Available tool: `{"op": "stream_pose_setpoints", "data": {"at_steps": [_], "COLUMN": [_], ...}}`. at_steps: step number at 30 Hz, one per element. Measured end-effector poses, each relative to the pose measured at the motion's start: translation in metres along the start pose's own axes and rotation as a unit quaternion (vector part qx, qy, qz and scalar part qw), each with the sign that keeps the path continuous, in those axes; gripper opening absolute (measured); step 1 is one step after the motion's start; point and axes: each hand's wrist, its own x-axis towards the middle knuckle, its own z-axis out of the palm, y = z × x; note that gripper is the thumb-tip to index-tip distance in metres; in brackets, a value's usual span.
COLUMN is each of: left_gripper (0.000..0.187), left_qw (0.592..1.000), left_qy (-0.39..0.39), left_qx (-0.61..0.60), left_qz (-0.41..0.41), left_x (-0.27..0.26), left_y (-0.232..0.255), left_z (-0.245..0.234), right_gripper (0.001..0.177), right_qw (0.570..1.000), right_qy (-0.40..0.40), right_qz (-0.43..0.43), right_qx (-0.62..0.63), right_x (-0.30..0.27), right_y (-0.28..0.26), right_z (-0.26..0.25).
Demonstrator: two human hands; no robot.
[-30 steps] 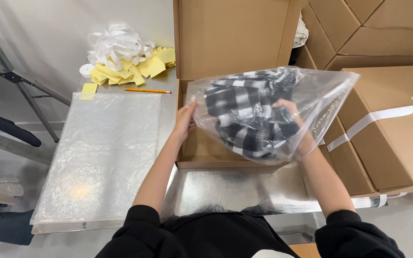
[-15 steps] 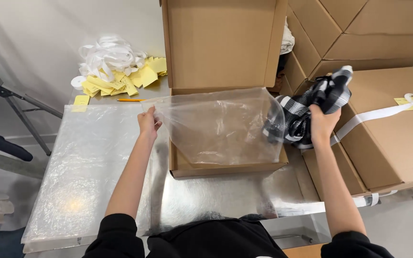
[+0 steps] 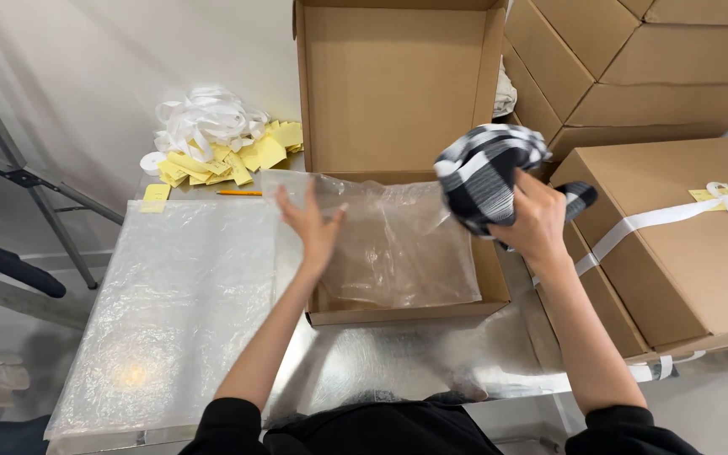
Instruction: Untying a ribbon from a cardboard box, opening it, and removing a shirt from a plastic bag.
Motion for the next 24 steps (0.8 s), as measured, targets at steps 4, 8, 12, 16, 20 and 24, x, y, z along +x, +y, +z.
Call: {"op": "stream_pose_setpoints", "data": {"at_steps": [4, 8, 12, 16, 20, 24], "left_gripper": [0.074, 0.078, 0.11, 0.136, 0.113, 0.097], "left_qw": [0.991, 0.902, 0.728, 0.543, 0.449, 0.522], "left_qy": [-0.076, -0.207, -0.314, -0.373, -0.229, -0.233], "left_qx": [-0.098, -0.362, -0.537, -0.632, -0.792, -0.769], "left_qz": [0.055, -0.108, -0.289, -0.407, -0.344, -0.286], "left_x": [-0.006, -0.009, -0.017, -0.019, -0.021, -0.028], "left_y": [0.02, 0.031, 0.055, 0.05, 0.013, 0.021], "left_z": [0.011, 0.011, -0.017, -0.023, -0.014, -0.011], "right_gripper": [0.022, 0.056, 0.071, 0.025, 0.027, 0.038], "right_qw": [0.97, 0.831, 0.572, 0.43, 0.406, 0.414], "right_qy": [-0.011, -0.041, -0.067, -0.118, -0.258, -0.282], "right_qz": [0.07, 0.301, 0.563, 0.664, 0.71, 0.709], "right_qx": [0.234, 0.466, 0.593, 0.6, 0.515, 0.496], "right_x": [0.001, 0.063, 0.024, 0.049, -0.007, -0.004], "right_y": [-0.01, -0.073, -0.057, -0.054, -0.015, -0.036], "right_z": [0.014, -0.027, 0.019, 0.015, 0.049, 0.045]}}
